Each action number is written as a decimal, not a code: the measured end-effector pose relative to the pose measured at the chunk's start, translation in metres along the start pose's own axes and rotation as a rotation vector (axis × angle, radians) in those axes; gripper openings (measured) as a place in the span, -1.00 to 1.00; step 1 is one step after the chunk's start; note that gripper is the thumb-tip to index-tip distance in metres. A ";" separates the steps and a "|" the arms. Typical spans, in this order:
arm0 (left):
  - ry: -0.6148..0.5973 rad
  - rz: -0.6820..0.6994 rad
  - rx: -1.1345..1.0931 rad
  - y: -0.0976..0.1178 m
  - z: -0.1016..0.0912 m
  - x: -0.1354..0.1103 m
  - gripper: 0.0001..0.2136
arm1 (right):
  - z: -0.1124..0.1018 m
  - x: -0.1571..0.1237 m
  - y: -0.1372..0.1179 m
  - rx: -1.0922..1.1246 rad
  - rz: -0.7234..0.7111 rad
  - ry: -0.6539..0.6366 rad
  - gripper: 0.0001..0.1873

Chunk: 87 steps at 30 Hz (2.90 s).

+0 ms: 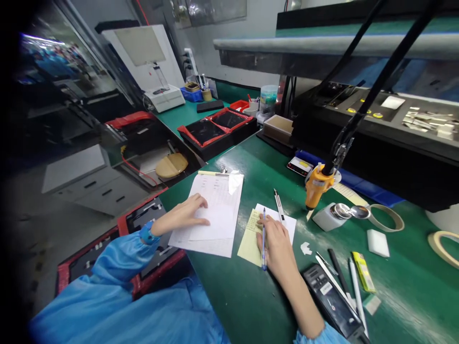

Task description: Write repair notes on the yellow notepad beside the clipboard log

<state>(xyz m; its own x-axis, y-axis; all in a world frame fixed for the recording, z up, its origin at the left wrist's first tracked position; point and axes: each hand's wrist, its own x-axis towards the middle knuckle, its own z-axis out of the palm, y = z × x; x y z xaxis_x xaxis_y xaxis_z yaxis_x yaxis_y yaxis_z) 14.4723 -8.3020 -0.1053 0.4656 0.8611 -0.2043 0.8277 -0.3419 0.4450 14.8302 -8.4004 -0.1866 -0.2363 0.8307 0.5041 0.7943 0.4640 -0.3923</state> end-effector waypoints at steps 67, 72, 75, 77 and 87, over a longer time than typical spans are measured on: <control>-0.056 0.773 -0.171 0.076 0.042 0.101 -0.61 | -0.013 0.012 -0.049 0.715 0.770 0.285 -0.82; -0.088 0.765 -0.074 0.077 0.045 0.100 -0.49 | -0.013 0.010 -0.047 0.702 0.772 0.249 -0.72; -0.088 0.777 -0.041 0.076 0.047 0.101 -0.47 | -0.012 0.010 -0.045 0.715 0.781 0.253 -0.66; -0.077 0.787 -0.024 0.074 0.047 0.101 -0.46 | -0.012 0.011 -0.045 0.722 0.776 0.259 -0.65; -0.090 0.822 -0.077 0.071 0.050 0.103 -0.48 | -0.011 0.005 -0.025 0.827 0.723 0.152 -0.68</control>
<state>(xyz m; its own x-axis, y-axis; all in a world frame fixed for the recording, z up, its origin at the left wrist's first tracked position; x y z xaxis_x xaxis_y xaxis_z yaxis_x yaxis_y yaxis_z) 14.5950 -8.2566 -0.1384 0.9386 0.3136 0.1439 0.1909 -0.8193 0.5406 14.8148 -8.4117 -0.1661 0.2485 0.9685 0.0155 0.0852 -0.0059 -0.9963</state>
